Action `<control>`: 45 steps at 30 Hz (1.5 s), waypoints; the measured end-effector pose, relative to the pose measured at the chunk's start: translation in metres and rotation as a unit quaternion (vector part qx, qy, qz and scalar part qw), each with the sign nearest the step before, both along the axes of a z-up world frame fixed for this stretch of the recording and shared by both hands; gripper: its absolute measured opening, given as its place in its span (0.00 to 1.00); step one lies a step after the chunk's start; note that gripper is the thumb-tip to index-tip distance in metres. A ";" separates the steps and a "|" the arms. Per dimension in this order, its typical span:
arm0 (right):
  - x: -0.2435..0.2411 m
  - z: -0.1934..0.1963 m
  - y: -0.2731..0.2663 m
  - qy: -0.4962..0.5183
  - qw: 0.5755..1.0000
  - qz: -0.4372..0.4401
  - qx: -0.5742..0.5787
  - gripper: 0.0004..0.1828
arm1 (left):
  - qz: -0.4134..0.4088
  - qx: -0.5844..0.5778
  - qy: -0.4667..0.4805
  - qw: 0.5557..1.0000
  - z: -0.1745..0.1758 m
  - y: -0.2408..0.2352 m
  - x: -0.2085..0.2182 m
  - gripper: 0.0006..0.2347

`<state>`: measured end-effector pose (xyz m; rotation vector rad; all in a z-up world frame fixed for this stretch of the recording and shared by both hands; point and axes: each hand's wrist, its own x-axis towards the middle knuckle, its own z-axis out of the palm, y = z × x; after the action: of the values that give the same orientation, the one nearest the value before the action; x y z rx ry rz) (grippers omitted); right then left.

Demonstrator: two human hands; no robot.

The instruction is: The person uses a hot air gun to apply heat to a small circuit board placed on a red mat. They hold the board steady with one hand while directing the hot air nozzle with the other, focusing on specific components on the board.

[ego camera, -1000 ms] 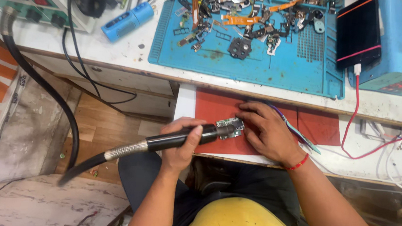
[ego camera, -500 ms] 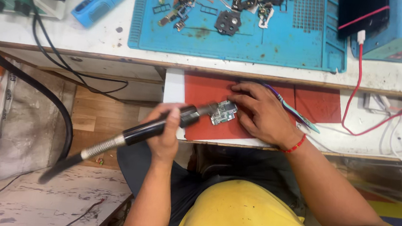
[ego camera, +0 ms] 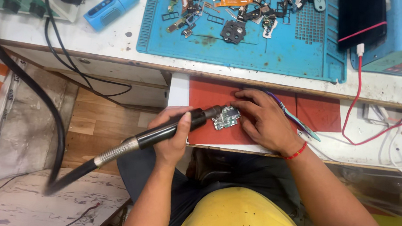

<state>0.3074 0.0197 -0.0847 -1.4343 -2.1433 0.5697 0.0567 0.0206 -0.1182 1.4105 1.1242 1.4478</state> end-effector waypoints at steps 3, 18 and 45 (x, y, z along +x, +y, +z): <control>0.000 0.000 0.000 -0.008 1.000 0.002 0.003 0.23 | -0.078 0.050 0.010 0.996 0.000 -0.001 -0.002 0.08; -0.005 0.003 0.000 -0.012 1.000 -0.008 0.011 0.22 | 0.010 0.033 -0.034 0.999 0.002 -0.001 -0.001 0.09; -0.007 0.008 0.001 -0.029 0.999 0.001 0.021 0.23 | -0.011 0.077 0.015 0.997 0.002 -0.002 0.000 0.06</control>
<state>0.3002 0.0212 -0.0770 -1.4423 -2.1878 0.4870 0.0568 0.0186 -0.1163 1.5520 1.0293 1.5291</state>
